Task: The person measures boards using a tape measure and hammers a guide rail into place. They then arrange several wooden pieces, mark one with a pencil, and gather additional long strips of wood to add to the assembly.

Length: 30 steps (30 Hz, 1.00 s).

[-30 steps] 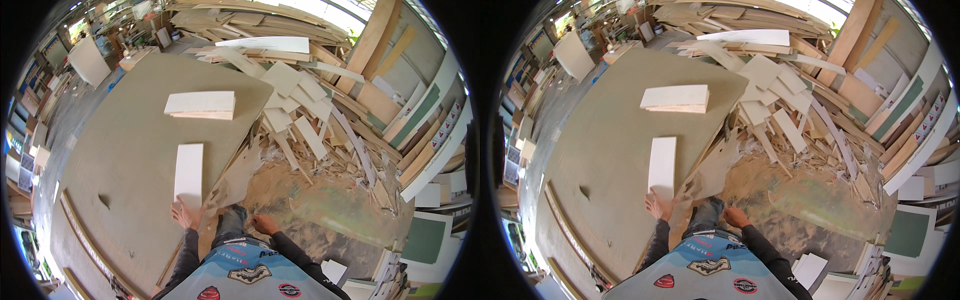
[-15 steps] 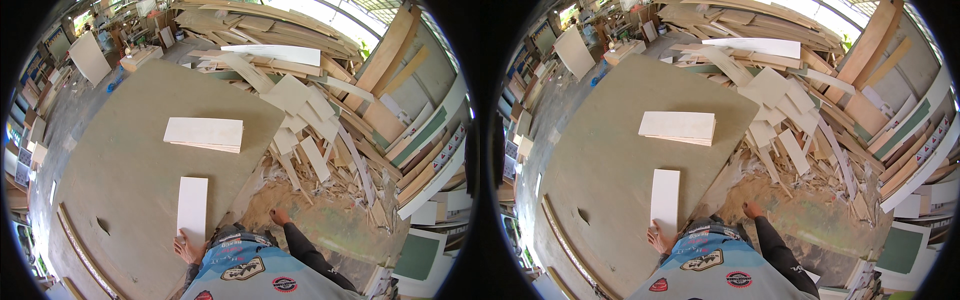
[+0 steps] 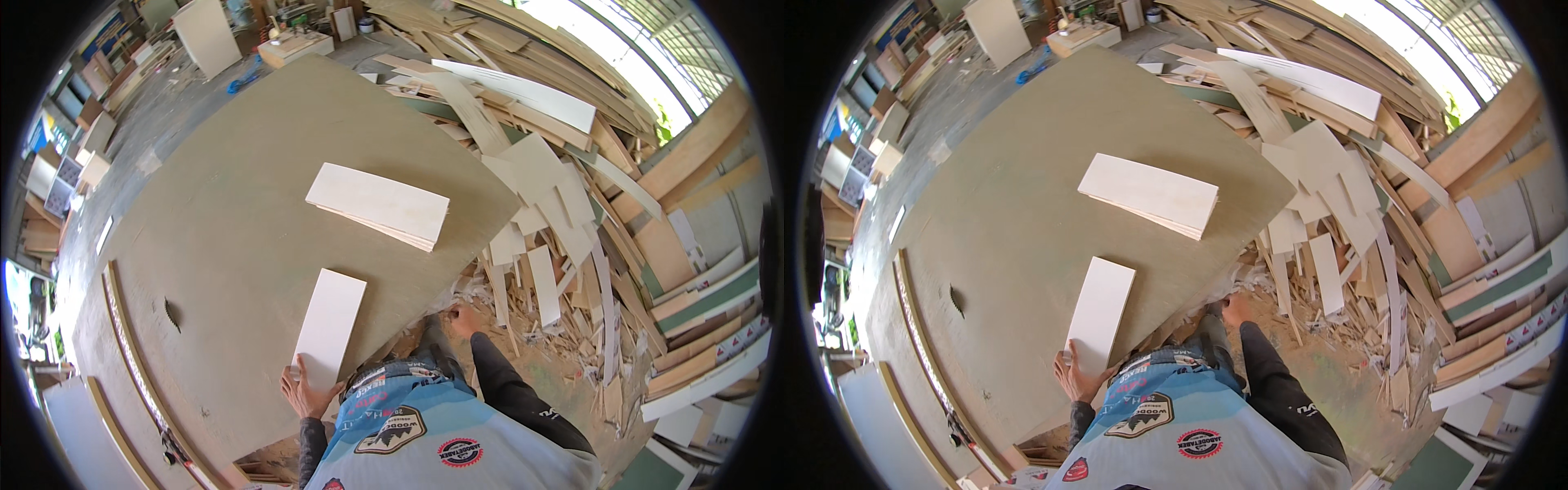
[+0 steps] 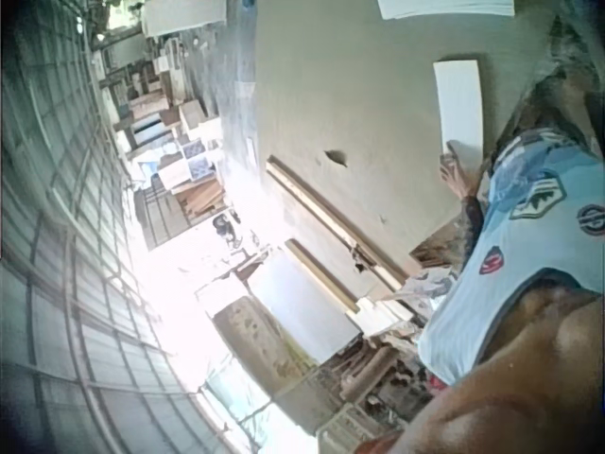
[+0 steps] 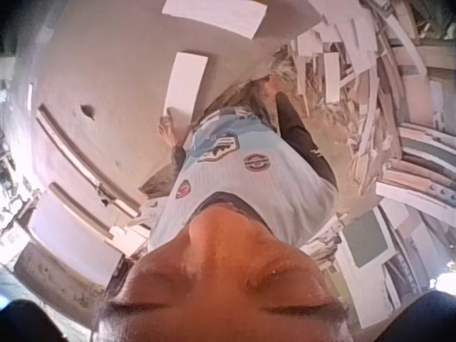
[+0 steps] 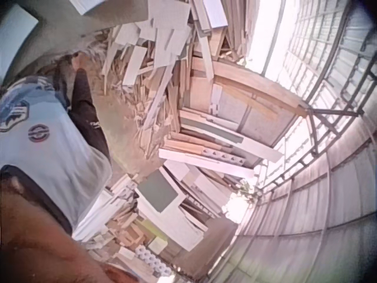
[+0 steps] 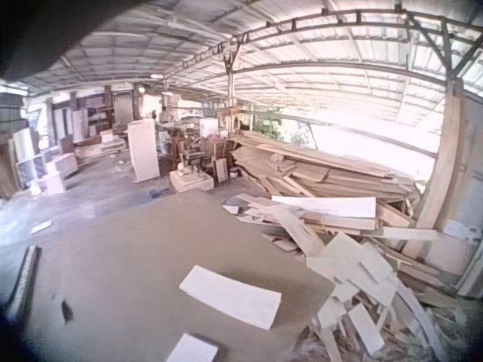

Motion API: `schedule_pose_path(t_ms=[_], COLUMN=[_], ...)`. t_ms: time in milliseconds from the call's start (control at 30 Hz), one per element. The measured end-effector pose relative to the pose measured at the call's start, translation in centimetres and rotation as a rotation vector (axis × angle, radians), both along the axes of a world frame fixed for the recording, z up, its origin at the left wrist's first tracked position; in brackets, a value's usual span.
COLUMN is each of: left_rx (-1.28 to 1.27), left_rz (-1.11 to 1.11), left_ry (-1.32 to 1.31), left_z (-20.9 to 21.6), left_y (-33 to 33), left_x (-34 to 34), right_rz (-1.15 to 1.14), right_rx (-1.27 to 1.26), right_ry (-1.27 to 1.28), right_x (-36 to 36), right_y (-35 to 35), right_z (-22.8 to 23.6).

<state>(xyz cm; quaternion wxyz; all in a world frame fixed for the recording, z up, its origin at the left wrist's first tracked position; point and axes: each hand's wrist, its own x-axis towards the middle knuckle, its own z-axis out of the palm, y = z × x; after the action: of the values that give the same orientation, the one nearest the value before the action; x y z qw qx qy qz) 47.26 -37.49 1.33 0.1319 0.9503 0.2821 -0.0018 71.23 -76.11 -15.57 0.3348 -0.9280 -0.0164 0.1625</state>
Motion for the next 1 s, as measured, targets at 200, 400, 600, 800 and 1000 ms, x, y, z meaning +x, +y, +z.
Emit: schedule_pose_path(t_ms=[200, 400, 600, 800, 1000], left_rx=[-0.068, -0.035, -0.178, -0.734, -1.565], left_rz=[0.151, 0.413, 0.596, 0.617, 0.600], left_ry=[-0.101, -0.031, -0.078, -0.359, -0.692], left_z=[-0.5, 0.3, 0.6, 0.8, 1.9], left_y=[-2.0, -6.2, -10.0, -11.1, -11.8], left_x=[0.6, 4.7, 11.0, 16.8, 19.0], right_rz=[0.035, -0.174, -0.392, -0.792, -0.549], right_rx=[-0.008, 0.256, 0.481, 0.545, 0.575], right_ry=[-0.001, 0.089, 0.070, -0.282, -0.732], right_x=[5.9, 10.5, 13.4, 17.2, 19.5], right_y=[-1.1, -3.0, -4.8, -6.7, -1.4], right_z=[-0.1, -0.9, 0.4, 1.3, 13.3])
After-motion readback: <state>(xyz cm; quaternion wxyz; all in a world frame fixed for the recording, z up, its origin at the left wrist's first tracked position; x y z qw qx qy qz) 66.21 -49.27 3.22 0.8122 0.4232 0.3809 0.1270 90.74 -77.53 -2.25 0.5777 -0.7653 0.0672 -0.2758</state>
